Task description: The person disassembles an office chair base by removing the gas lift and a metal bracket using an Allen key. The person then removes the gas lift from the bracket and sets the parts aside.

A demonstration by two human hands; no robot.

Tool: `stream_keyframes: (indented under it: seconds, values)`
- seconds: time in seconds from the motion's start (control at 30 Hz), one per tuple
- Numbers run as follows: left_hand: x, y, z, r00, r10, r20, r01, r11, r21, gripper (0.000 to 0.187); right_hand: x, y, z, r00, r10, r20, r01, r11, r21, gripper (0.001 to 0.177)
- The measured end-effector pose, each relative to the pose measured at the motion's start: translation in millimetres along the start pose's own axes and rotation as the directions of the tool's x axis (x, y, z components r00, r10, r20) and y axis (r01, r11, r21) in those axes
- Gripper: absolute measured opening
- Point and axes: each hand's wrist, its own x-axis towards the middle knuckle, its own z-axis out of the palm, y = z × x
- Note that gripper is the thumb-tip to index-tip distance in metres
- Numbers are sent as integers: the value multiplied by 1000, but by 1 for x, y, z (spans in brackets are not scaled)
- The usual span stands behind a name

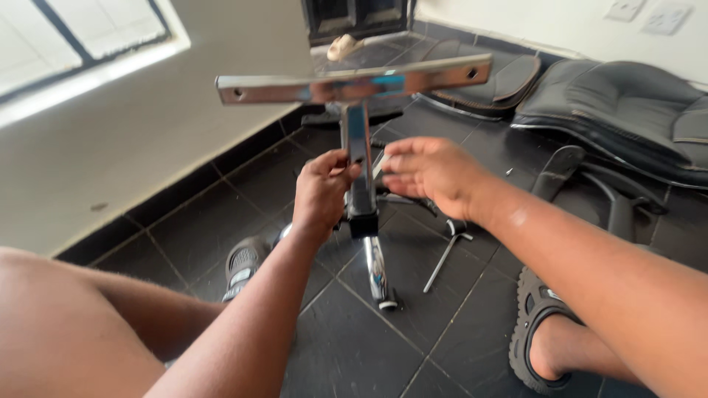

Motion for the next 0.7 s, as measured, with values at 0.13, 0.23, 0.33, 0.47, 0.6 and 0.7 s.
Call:
stream_keyframes:
  seconds: [0.13, 0.23, 0.33, 0.47, 0.6, 0.7]
  values:
    - [10, -7, -12, 996, -37, 77, 52, 978, -202, 24, 7, 36, 19, 998, 54, -23, -58, 963, -262, 27]
    - [11, -22, -18, 996, -80, 47, 91, 933, -349, 27, 10, 47, 30, 998, -45, -44, 24, 921, -388, 27]
    - [8, -37, -17, 983, -177, 38, 180, 923, -340, 25, 13, 47, 36, 995, -24, -100, -41, 797, -602, 29]
    - [5, -47, -19, 979, -201, 14, 197, 938, -287, 24, 19, 55, 42, 977, -192, -90, 76, 713, -697, 26]
    - [7, -44, -25, 988, -154, -2, 151, 972, -178, 37, 29, 60, 41, 973, -196, -125, 63, 740, -670, 26]
    - [3, -47, -27, 966, -176, -188, 155, 980, -122, 53, 34, 60, 37, 963, -234, -135, 69, 696, -715, 25]
